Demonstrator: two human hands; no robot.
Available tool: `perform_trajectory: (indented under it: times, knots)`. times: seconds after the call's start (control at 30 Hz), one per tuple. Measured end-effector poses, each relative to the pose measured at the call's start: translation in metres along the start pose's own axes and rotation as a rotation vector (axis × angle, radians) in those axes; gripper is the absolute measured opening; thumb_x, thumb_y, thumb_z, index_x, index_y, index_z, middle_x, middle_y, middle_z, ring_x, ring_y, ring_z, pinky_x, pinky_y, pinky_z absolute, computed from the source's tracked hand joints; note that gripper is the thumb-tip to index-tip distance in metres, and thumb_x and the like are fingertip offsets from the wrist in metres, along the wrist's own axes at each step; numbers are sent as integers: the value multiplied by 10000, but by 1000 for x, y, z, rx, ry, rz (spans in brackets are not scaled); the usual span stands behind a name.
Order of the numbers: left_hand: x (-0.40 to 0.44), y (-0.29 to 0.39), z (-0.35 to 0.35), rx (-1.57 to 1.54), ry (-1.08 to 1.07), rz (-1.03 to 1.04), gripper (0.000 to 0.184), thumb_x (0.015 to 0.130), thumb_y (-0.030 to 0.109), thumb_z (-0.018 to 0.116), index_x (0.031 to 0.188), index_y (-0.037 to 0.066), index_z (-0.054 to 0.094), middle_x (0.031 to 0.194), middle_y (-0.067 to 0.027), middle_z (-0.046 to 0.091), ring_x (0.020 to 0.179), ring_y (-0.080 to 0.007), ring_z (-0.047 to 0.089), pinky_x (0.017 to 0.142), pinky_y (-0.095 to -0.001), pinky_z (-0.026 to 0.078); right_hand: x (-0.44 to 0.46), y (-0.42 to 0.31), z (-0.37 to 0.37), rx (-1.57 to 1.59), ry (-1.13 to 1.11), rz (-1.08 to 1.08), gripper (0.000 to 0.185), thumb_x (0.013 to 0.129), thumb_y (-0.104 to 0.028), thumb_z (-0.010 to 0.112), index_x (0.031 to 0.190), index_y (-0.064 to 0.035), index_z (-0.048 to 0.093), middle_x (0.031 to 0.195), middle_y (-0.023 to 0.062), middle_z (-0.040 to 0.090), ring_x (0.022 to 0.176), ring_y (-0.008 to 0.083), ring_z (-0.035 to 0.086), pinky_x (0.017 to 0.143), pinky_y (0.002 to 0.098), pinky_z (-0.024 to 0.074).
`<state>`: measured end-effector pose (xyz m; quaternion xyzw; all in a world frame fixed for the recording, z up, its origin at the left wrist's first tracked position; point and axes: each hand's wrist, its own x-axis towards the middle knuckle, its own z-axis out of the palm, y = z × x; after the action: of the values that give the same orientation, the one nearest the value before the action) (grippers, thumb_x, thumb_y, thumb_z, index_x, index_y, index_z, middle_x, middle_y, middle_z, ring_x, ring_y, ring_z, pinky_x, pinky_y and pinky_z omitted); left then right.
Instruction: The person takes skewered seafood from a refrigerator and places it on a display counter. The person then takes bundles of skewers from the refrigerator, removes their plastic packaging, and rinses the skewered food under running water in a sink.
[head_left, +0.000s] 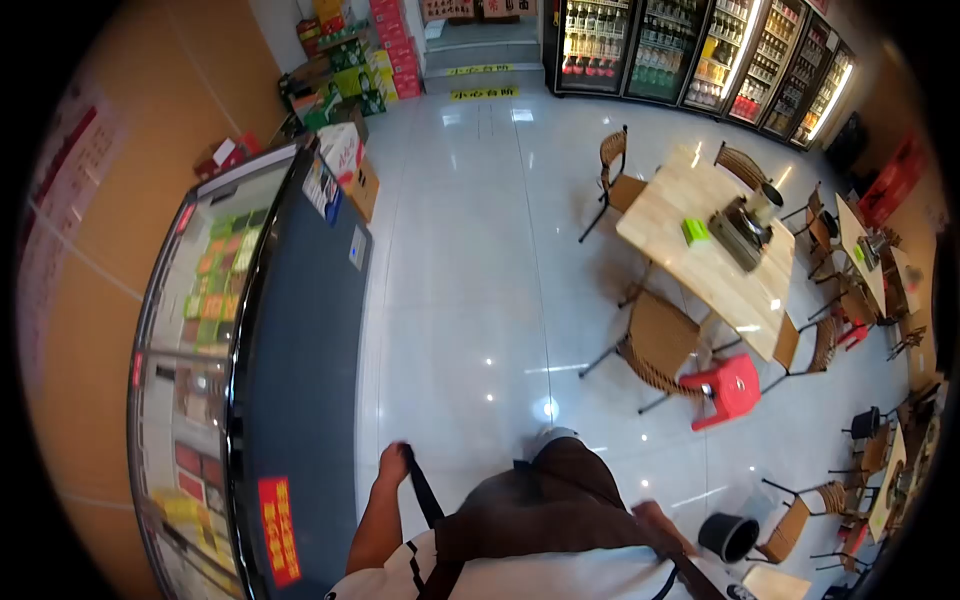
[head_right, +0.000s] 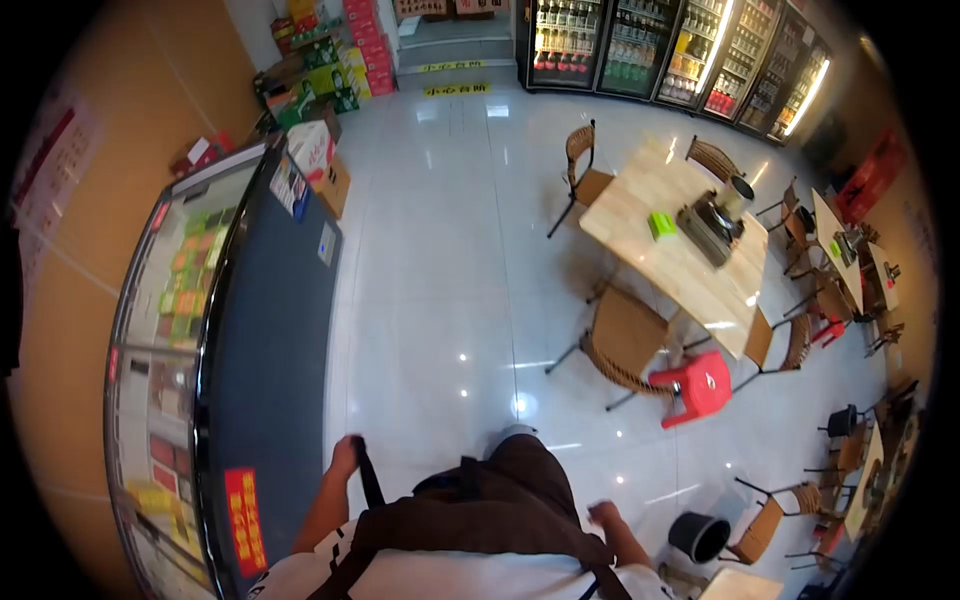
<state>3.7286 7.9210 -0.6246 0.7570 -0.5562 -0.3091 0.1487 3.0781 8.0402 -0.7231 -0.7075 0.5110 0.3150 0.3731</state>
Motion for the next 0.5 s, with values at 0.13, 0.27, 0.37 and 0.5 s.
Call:
perform_trajectory:
  times: [0.13, 0.27, 0.37, 0.5]
  knots:
    - [234, 130, -47, -433, 45, 54, 256, 874, 181, 556, 1079, 29, 582, 972, -150, 634, 924, -228, 602, 817, -309, 463, 120, 74, 15, 22, -5, 32, 284, 750, -356, 564, 916, -149, 666, 873, 103, 654, 838, 290, 618, 733, 413, 491]
    - [361, 153, -41, -325, 161, -58, 228, 886, 152, 519, 1060, 17, 579, 920, -151, 638, 860, -234, 615, 780, -323, 478, 292, 144, -205, 574, 83, -265, 222, 768, -199, 564, 938, -90, 657, 862, 74, 642, 804, 222, 594, 752, 366, 478]
    - [401, 88, -34, 346, -424, 245, 323, 870, 302, 460, 981, 37, 608, 1029, -163, 609, 959, -363, 554, 839, -431, 444, 353, 57, -403, 217, 119, 97, 240, 821, -252, 497, 881, -105, 676, 873, 153, 636, 820, 301, 614, 723, 426, 493]
    - [438, 46, -25, 459, -605, -166, 242, 838, 276, 496, 819, 83, 640, 850, -128, 638, 823, -314, 599, 731, -431, 479, 400, 9, -805, 610, 617, -119, 216, 861, -207, 500, 865, -32, 627, 851, 127, 650, 770, 226, 615, 697, 348, 477]
